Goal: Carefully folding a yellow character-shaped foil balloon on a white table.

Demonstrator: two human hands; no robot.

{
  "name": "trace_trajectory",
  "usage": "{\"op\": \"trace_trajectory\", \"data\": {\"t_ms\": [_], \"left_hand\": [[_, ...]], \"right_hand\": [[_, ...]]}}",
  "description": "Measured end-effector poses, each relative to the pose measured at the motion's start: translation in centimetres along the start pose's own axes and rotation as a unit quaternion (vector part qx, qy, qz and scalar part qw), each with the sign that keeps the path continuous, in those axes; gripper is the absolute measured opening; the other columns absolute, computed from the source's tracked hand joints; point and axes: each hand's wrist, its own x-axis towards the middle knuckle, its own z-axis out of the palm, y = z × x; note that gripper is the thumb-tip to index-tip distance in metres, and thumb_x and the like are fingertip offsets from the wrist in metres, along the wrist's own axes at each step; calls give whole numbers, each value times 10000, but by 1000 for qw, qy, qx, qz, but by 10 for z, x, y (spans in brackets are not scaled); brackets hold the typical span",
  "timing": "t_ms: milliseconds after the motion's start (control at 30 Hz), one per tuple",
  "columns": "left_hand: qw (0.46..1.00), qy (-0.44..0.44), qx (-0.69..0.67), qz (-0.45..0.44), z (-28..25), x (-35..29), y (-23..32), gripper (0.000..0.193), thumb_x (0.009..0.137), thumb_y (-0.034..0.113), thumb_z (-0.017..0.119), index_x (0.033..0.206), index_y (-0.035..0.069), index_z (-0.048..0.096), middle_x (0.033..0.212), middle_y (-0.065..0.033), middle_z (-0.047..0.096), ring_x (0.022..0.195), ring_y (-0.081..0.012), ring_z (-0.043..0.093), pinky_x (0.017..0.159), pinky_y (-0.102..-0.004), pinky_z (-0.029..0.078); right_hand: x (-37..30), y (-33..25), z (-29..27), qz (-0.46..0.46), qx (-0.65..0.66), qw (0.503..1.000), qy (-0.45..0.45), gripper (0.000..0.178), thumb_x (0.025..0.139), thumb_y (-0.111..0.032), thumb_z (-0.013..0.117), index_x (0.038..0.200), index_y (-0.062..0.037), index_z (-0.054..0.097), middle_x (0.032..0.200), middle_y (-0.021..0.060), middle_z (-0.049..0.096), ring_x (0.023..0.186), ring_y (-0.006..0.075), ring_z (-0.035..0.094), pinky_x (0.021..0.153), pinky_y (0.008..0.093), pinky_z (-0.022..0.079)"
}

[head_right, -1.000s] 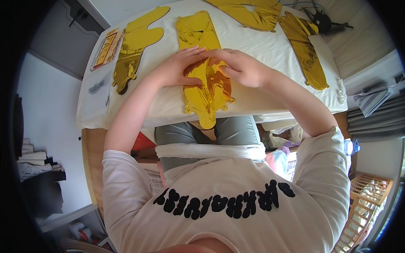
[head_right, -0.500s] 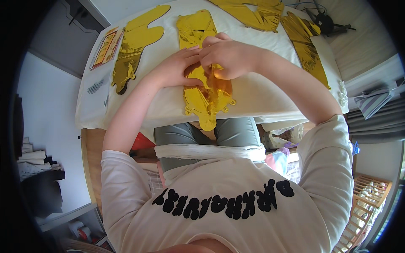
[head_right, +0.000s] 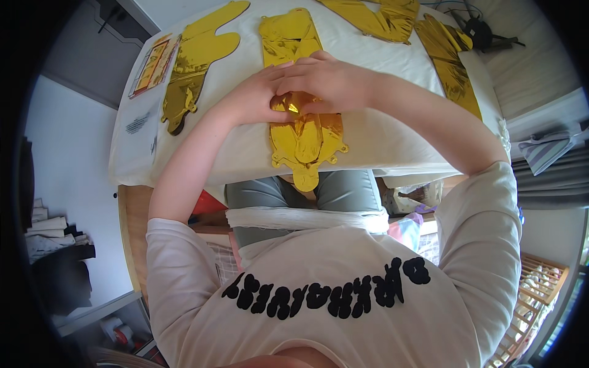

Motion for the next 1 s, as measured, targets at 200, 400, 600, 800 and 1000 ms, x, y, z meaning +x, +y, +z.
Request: {"op": "trace_trajectory", "data": {"t_ms": [200,400,600,800,1000], "left_hand": [[998,50,13,25,11,1,-8,852,811,576,772,1455,59,563,1618,-109,433,1522,-307,345,1261,-419,276],[997,69,-15,39,15,3,-18,874,870,655,693,1458,23,556,1608,-125,445,1519,-312,353,1249,-426,288],[997,74,-7,34,15,4,-11,945,875,643,699,1578,88,400,1590,-154,460,1512,-318,369,1245,-429,297],[997,70,-37,17,13,0,-11,1019,853,586,759,1628,123,287,1583,-201,446,1493,-344,389,1237,-426,309],[996,76,-47,6,14,-2,-9,1083,844,519,792,1651,129,184,1581,-178,448,1461,-353,421,1225,-429,327]], "right_hand": [[-27,-6,18,82,-46,994,49,223,863,-174,781,1065,-96,724,1062,59,707,1097,261,640,1045,420,442],[-40,-5,34,64,-32,992,104,214,853,-185,791,1039,-92,742,1079,65,723,1067,267,664,1004,415,479],[-44,-4,31,67,-38,992,99,222,864,-172,777,1070,-95,748,1112,66,727,1043,268,678,996,412,481],[-39,-7,15,129,35,990,39,459,845,-236,817,1249,-97,650,1107,65,708,1078,269,654,1073,417,395],[-27,3,5,187,39,981,-38,763,714,-366,927,1296,-124,497,1172,86,655,1168,283,605,1131,436,321]]}}
